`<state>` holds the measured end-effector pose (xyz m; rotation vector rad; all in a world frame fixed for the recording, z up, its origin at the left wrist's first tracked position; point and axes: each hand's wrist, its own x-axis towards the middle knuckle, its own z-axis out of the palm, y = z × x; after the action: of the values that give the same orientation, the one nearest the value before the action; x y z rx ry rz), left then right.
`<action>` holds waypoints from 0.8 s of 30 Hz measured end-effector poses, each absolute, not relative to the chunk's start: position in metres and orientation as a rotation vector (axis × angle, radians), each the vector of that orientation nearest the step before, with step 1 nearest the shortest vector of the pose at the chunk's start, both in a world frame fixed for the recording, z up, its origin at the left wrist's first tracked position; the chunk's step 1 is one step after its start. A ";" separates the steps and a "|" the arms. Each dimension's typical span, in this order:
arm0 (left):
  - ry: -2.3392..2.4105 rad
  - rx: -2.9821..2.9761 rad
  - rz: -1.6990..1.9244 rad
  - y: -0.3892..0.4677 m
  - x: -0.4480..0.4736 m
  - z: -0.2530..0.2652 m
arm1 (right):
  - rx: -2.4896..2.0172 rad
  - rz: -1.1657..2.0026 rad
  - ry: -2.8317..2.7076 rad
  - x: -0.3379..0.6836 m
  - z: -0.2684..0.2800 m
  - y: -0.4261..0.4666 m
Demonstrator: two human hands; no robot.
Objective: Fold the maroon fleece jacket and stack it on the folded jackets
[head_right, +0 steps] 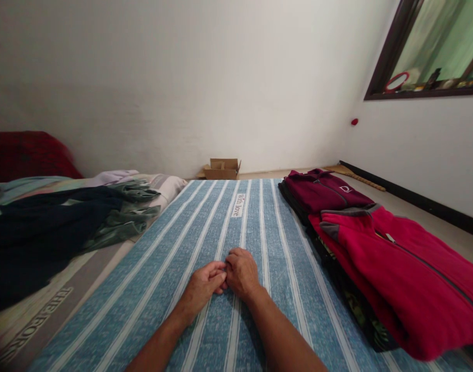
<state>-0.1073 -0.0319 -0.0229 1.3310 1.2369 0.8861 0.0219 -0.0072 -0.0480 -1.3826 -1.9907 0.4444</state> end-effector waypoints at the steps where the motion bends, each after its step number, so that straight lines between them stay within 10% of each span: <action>1: 1.237 1.331 0.887 -0.031 -0.107 -0.024 | -1.382 0.443 -1.993 0.022 -0.048 -0.007; 24: 1.181 1.387 0.949 -0.029 -0.111 -0.030 | -1.499 0.363 -2.147 0.015 -0.046 -0.036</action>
<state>-0.1109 -0.0292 -0.0303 1.3872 1.1806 0.9495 0.0153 -0.0358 -0.0459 -1.4986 -2.1471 0.3631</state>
